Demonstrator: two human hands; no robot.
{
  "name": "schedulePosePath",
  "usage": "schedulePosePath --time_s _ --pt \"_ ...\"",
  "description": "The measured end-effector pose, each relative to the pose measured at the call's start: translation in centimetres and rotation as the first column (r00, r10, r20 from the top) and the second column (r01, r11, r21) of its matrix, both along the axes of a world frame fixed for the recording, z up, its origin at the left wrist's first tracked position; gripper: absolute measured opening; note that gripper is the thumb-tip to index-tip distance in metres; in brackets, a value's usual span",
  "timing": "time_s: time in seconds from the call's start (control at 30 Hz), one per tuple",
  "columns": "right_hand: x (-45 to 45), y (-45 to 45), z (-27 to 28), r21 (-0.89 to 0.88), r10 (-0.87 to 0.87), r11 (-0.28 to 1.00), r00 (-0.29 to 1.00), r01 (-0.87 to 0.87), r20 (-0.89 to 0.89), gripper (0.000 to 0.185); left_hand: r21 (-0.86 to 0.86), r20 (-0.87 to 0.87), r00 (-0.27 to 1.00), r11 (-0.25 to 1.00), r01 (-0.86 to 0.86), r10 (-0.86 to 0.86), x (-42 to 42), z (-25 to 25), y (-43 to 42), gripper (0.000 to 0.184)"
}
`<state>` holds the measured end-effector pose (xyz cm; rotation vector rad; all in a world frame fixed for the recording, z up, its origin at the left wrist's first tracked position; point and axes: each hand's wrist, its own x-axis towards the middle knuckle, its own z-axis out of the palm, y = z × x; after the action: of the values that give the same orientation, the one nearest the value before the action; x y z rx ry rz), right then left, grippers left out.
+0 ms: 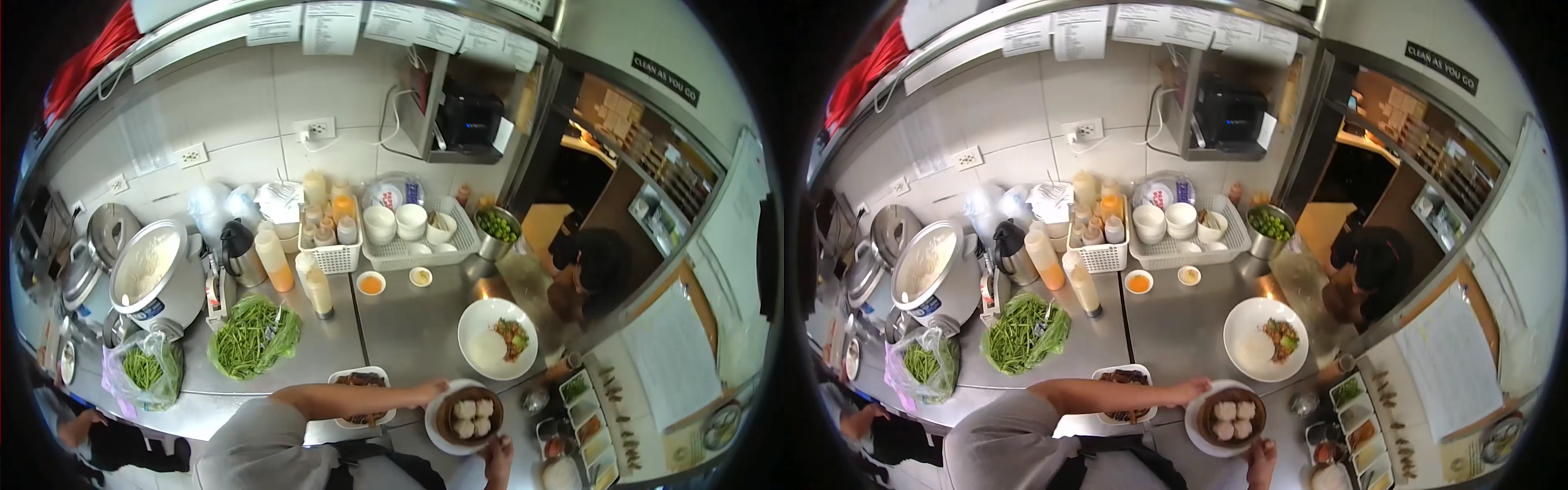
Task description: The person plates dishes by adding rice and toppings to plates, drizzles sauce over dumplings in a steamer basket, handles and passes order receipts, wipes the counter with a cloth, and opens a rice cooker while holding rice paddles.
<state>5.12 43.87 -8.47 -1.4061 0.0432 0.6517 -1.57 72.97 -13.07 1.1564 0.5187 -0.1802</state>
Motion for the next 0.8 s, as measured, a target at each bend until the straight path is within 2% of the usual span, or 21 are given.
schedulePosePath --time_s 0.03,0.07,0.1,0.2,0.23,0.3,0.33,0.37,0.4,0.43,0.47,0.5,0.53,0.57,0.6,0.63,0.7,0.73,0.77,0.8 --pt "-0.4 -1.2 -1.0 -0.067 -0.052 0.996 0.998 0.054 0.03 0.02 0.116 -0.032 0.985 0.978 0.173 -0.171 1.0 1.4 -0.9 0.025" --pt "-0.7 -2.1 -1.6 -0.053 -0.093 0.994 0.993 0.098 0.076 0.018 0.117 -0.096 0.984 0.98 0.161 -0.15 2.5 0.6 -2.3 0.031" --pt "-1.1 -3.0 -2.6 -0.029 -0.139 0.989 0.983 0.144 0.123 0.018 0.201 -0.027 0.968 0.947 0.249 -0.249 4.1 -1.6 -2.8 0.05" --pt "-0.4 -5.4 -4.7 -0.082 -0.2 0.973 0.968 0.214 0.153 0.019 0.55 0.023 0.883 0.744 0.381 -0.469 6.9 1.7 -3.3 0.052" --pt "0.3 -6.4 -5.3 -0.123 -0.21 0.966 0.967 0.228 0.146 0.02 0.682 0.222 0.854 0.701 0.209 -0.471 7.9 2.5 -3.4 0.051" --pt "1.6 -7.7 -6.3 -0.204 -0.191 0.947 0.947 0.248 0.259 0.019 0.832 0.151 0.842 0.527 0.174 -0.517 7.0 13.9 -1.0 0.052" --pt "2.8 -8.8 -7.2 -0.245 -0.175 0.935 0.933 0.258 0.316 0.018 0.869 0.472 0.79 0.36 -0.34 -0.393 6.5 17.1 1.0 0.052" --pt "5.8 -12.4 -12.9 -0.312 -0.041 0.933 0.915 0.179 0.401 0.019 0.914 0.375 0.878 0.273 -0.299 -0.296 5.0 25.1 4.5 0.046" --pt "6.8 -12.9 -12.5 -0.272 0.023 0.958 0.916 0.095 0.4 0.021 0.669 0.625 0.775 0.574 -0.472 -0.093 3.8 32.3 7.6 0.039" --pt "7.2 -13.2 -11.6 -0.231 0.084 0.973 0.912 0.012 0.401 0.023 0.536 0.751 0.651 0.479 -0.696 0.105 3.0 36.8 11.2 0.04" --pt "7.8 -13.7 -10.9 -0.189 0.142 0.98 0.902 -0.069 0.407 0.024 0.383 0.839 0.472 0.322 -0.866 0.271 2.2 41.3 14.8 0.042" --pt "9.7 -15.3 -13.9 -0.495 0.282 0.868 0.794 0.027 0.538 0.03 0.024 0.992 0.056 0.267 -0.963 0.11 2.7 45.2 19.2 0.041" --pt "9.2 -15.1 -12.3 -0.623 0.365 0.759 0.668 0.19 0.648 0.03 -0.023 0.997 -0.026 0.048 -0.999 -0.068 3.3 48.1 25.3 0.043" --pt "9.3 -15.1 -10.0 -0.688 0.471 0.625 0.525 0.369 0.709 0.031 -0.103 0.987 -0.068 -0.244 -0.964 -0.149 3.4 50.8 28.2 0.04" --pt "8.9 -13.3 -5.6 -0.685 0.589 0.478 0.379 0.549 0.714 0.031 -0.115 0.985 -0.072 -0.278 -0.954 -0.159 3.8 52.8 30.6 0.04" --pt "8.5 -11.6 -2.4 -0.65 0.469 0.562 0.45 0.511 0.76 0.029 -0.12 0.984 -0.07 -0.307 -0.944 -0.167 4.1 54.2 32.1 0.04" --pt "6.8 -9.1 3.3 -0.562 0.218 0.691 0.611 0.454 0.761 0.026 0.158 0.987 0.152 -0.225 -0.962 0.04 3.7 54.7 34.5 0.042" --pt "5.5 -8.5 5.5 -0.524 0.09 0.727 0.695 0.444 0.714 0.025 0.309 0.946 0.288 -0.145 -0.94 0.148 3.9 53.3 34.6 0.044" --pt "5.2 -7.6 5.5 -0.342 -0.052 0.864 0.742 0.368 0.668 0.024 0.437 0.893 0.423 -0.074 -0.896 0.151 4.3 50.1 33.0 0.042" --pt "3.6 -5.5 7.8 -0.401 0.007 0.843 0.738 0.359 0.675 0.023 0.556 0.822 0.551 0.009 -0.831 0.14 4.1 46.3 30.1 0.041"
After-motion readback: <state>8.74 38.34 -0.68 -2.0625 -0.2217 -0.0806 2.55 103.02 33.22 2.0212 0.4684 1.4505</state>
